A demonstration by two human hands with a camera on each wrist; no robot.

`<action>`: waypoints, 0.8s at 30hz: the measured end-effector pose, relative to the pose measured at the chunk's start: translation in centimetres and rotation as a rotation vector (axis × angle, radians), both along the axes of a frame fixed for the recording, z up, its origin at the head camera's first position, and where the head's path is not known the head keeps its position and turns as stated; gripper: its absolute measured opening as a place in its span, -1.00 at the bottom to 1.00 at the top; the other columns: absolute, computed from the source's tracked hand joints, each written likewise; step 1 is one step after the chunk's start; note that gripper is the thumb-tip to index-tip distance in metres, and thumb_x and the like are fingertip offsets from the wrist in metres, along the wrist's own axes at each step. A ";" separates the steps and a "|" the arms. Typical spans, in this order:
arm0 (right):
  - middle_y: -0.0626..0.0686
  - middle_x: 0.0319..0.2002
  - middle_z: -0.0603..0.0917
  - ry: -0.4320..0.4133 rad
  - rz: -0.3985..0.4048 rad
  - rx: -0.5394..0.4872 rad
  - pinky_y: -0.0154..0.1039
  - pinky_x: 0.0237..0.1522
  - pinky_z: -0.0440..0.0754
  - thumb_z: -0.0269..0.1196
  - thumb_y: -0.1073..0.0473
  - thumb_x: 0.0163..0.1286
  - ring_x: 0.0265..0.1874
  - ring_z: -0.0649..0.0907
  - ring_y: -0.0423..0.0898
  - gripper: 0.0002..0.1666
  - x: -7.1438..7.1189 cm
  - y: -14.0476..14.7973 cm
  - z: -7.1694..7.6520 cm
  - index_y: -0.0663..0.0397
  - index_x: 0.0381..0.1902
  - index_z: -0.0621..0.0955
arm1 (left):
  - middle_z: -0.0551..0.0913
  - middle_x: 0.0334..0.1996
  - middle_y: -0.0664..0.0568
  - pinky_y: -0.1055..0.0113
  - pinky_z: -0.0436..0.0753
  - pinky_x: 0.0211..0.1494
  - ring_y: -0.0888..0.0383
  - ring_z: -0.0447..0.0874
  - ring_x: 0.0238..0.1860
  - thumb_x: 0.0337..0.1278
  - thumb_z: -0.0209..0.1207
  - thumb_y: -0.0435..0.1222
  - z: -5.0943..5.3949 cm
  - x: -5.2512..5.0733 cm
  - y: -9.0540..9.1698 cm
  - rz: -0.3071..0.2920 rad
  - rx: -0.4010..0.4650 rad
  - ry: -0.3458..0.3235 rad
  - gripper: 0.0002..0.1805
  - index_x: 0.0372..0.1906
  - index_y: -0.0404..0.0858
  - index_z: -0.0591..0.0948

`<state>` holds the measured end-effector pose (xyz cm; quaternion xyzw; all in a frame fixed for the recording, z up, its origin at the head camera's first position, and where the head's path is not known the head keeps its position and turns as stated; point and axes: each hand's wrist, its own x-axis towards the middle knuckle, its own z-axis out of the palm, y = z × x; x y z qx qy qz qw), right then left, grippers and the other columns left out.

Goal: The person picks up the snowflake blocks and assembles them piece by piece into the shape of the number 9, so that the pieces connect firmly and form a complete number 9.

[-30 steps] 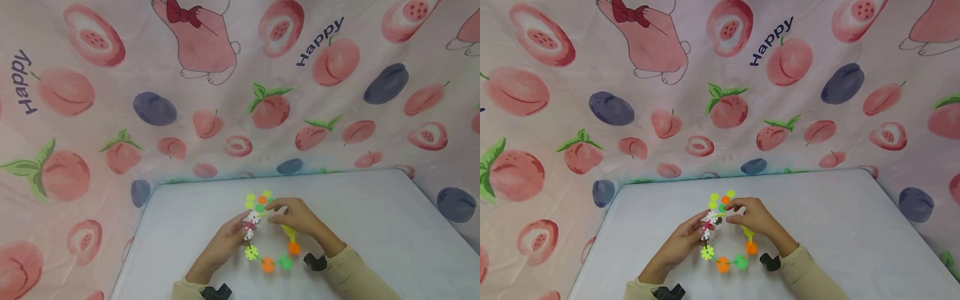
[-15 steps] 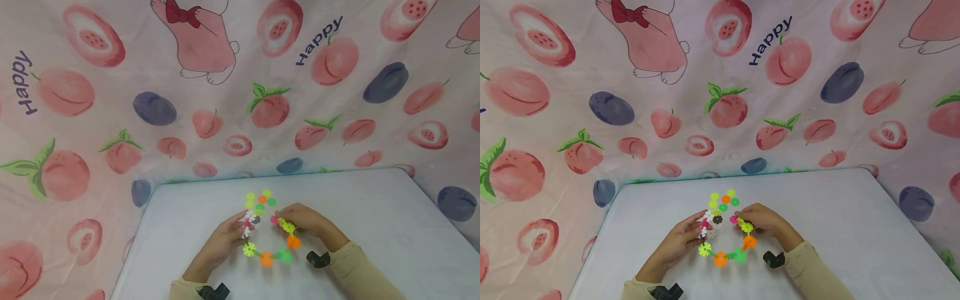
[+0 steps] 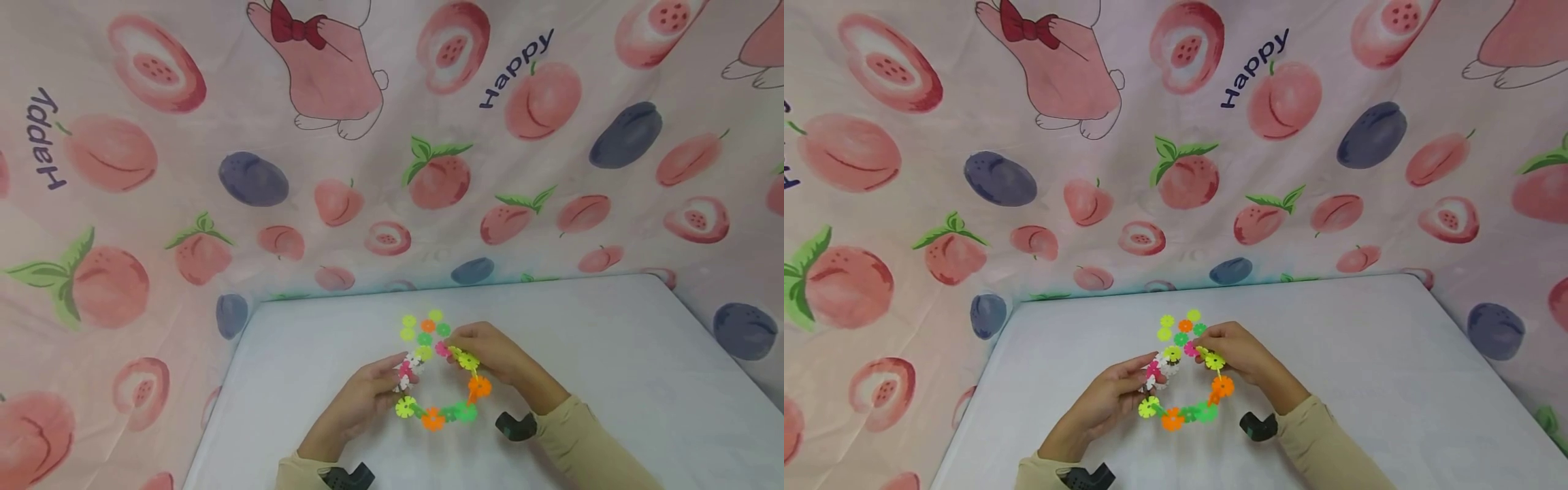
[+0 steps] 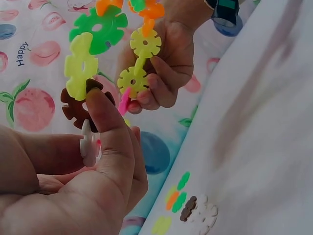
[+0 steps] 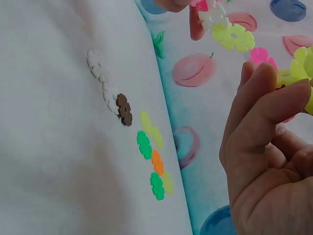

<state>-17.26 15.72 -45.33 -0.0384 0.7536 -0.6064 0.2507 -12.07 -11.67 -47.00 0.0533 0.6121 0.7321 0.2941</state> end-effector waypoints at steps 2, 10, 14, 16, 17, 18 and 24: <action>0.07 -0.42 0.69 0.008 -0.004 -0.001 -0.21 -0.28 0.70 0.27 0.04 0.46 -0.42 0.66 0.03 -0.61 0.1 -0.1 0.2 0.34 -0.24 0.69 | 0.66 0.17 -0.19 0.27 0.63 0.26 -0.06 0.61 0.27 0.56 -0.01 -0.30 0.0 0.0 0.0 -0.004 0.008 -0.004 -0.49 0.50 -0.20 0.37; 0.05 -0.44 0.68 0.040 0.001 0.015 -0.15 -0.25 0.69 0.29 0.03 0.45 -0.45 0.63 -0.04 -0.58 0.5 -0.4 0.6 0.39 -0.24 0.67 | 0.58 0.28 -0.29 0.24 0.61 0.28 -0.11 0.59 0.31 0.56 0.01 -0.25 0.2 0.1 0.0 -0.023 -0.015 0.016 -0.48 0.52 -0.18 0.36; 0.05 -0.43 0.67 0.062 0.012 0.013 -0.14 -0.26 0.68 0.29 0.03 0.45 -0.43 0.63 0.00 -0.62 0.6 -0.5 0.7 0.33 -0.30 0.68 | 0.58 0.29 -0.29 0.22 0.61 0.28 -0.10 0.60 0.30 0.54 0.04 -0.25 0.2 0.1 0.1 -0.025 -0.042 0.021 -0.45 0.53 -0.18 0.34; 0.04 -0.43 0.66 0.077 0.028 0.009 -0.13 -0.25 0.68 0.27 0.04 0.45 -0.41 0.64 0.03 -0.65 0.7 -0.5 0.7 0.29 -0.31 0.68 | 0.58 0.27 -0.28 0.22 0.63 0.27 -0.08 0.63 0.26 0.53 0.05 -0.25 0.2 0.1 0.2 -0.026 -0.052 0.025 -0.44 0.53 -0.18 0.34; 0.04 -0.43 0.66 0.083 0.032 0.009 -0.14 -0.26 0.67 0.27 0.05 0.45 -0.40 0.64 0.03 -0.65 0.7 -0.5 0.7 0.28 -0.32 0.69 | 0.59 0.25 -0.28 0.22 0.64 0.26 -0.07 0.64 0.24 0.53 0.06 -0.24 0.2 0.1 0.2 -0.027 -0.057 0.028 -0.44 0.53 -0.17 0.34; 0.04 -0.42 0.65 0.088 0.035 0.009 -0.15 -0.26 0.67 0.27 0.05 0.45 -0.39 0.63 0.04 -0.66 0.7 -0.5 0.8 0.27 -0.32 0.69 | 0.60 0.24 -0.27 0.23 0.65 0.24 -0.05 0.65 0.21 0.53 0.06 -0.23 0.1 0.1 0.3 -0.027 -0.062 0.037 -0.44 0.53 -0.17 0.34; 0.10 -0.40 0.64 0.166 0.054 0.014 -0.13 -0.22 0.66 0.28 0.03 0.46 -0.39 0.64 0.08 -0.65 0.7 -0.6 0.4 0.23 -0.37 0.66 | 0.67 0.13 -0.29 0.33 0.73 -0.02 0.07 0.70 -0.02 0.52 0.10 -0.15 -0.5 0.0 0.8 0.058 -0.112 0.129 -0.47 0.47 -0.16 0.43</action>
